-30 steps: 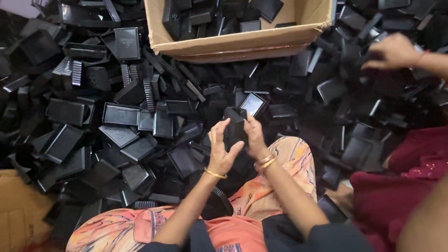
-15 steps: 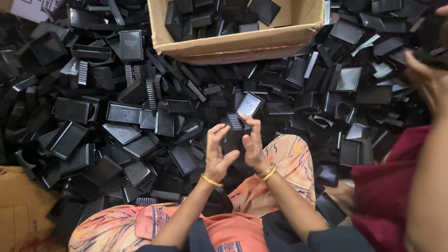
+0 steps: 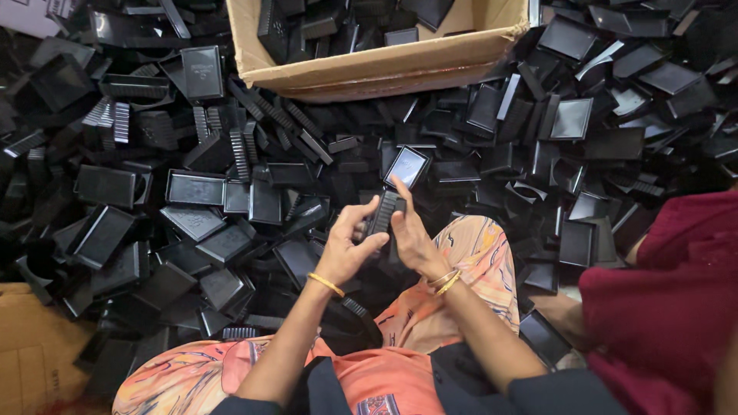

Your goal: The person sits cross-legged on the floor and repeatedly picks up small black plastic components from a large pile. They inspect each piece by turning it over in their hands and then place it into a cardboard box. Another person works alongside them, performing the same task.

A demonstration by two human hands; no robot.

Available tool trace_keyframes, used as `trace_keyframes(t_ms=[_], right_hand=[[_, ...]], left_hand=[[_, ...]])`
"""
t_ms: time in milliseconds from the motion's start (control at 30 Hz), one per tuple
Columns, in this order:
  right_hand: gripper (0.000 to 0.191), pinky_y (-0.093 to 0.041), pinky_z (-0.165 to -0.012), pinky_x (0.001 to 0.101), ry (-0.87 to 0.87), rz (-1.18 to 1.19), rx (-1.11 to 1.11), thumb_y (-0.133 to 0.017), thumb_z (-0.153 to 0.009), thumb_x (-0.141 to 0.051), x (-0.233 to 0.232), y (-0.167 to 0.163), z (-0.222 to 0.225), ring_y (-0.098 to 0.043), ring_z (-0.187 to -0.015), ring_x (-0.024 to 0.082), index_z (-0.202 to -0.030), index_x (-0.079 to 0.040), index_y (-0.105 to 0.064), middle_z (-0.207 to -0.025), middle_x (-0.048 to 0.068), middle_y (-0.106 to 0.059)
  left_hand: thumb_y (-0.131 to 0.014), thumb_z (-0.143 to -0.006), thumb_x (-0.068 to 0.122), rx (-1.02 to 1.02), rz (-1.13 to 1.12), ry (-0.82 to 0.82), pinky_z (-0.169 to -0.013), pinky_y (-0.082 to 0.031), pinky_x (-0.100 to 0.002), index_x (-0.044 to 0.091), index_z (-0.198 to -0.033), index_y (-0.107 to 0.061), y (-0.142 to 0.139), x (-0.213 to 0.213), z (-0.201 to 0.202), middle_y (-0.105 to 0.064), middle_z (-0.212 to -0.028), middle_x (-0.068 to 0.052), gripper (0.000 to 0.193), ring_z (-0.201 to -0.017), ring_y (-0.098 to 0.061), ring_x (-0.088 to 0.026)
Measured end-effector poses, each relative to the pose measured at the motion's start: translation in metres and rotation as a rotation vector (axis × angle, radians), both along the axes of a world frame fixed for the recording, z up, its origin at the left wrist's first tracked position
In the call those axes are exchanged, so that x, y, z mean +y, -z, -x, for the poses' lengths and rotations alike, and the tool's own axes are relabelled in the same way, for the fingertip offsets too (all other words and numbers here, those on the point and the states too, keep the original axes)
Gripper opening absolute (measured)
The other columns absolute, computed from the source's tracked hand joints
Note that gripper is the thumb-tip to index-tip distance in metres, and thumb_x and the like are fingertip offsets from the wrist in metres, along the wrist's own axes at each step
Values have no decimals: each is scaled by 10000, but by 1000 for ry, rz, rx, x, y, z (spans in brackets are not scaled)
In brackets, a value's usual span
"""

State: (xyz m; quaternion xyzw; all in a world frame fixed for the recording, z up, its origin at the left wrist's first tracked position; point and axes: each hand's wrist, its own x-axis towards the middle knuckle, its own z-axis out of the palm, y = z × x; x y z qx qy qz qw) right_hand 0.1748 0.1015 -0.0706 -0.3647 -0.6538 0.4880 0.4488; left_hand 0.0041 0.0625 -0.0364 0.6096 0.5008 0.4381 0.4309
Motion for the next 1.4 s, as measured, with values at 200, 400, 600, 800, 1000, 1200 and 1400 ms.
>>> trace_keyframes(t_ms=[200,400,600,800,1000,1200,1400], right_hand=[[747,-393,-1132,347,201,-27,76,-223,-1136,-619,2,10,5,-532,-1317,237,-1542,-18,-404,-1473,157,-534],[837,-473,-1086,328,213,-123,179,-257,-1076,-672,-3,11,1,-601,-1240,219,-1545,4,-411,-1367,152,-598],[841,-504,-1080,375,219,-414,178,-334,-1065,-687,-17,-6,-4,-611,-1234,253,-1552,-2,-298,-1390,173,-560],[788,-498,-957,352,369,45,401,-318,-1066,-662,-11,-17,8,-610,-1045,223,-1519,-18,-328,-1196,128,-597],[658,-524,-845,297,256,112,580,-229,-1105,-634,11,13,-9,-625,-878,164,-1103,-47,-525,-988,63,-613],[649,-424,-692,246,315,-73,682,-289,-1230,-563,47,37,-27,-482,-706,108,-821,-86,-452,-784,38,-511],[332,-446,-970,392,209,-224,-419,-544,-934,-368,138,37,-93,-529,-1115,274,-1100,-82,-573,-1209,137,-563]], left_hand=[[-813,-847,255,66,-148,-21,-970,-491,-349,127,-1468,-571,6,-6,-12,-514,-1281,-142,679,-1163,-571,-255],[-841,-795,240,296,-430,-125,-1028,-481,-401,144,-1421,-617,-1,-16,-19,-499,-1374,-181,672,-1180,-544,-327],[-870,-770,234,69,-397,145,-1096,-480,-413,158,-1430,-611,-7,-14,-3,-484,-1417,-175,712,-1236,-573,-332],[-849,-803,245,283,-606,66,-1139,-423,-502,-13,-1436,-507,-6,-18,-11,-424,-1533,-258,764,-1370,-489,-456],[-714,-940,88,268,-614,-52,-958,-586,-404,-2,-1346,-568,-4,-18,-6,-678,-1248,-216,441,-1133,-695,-371],[-729,-862,41,256,-515,124,-826,-587,-399,14,-1253,-621,-37,16,-1,-693,-1027,-174,406,-930,-711,-356],[-687,-920,47,627,-927,-381,-1032,-406,-525,-19,-1343,-578,-79,168,34,-624,-1271,-243,441,-1187,-556,-451]])
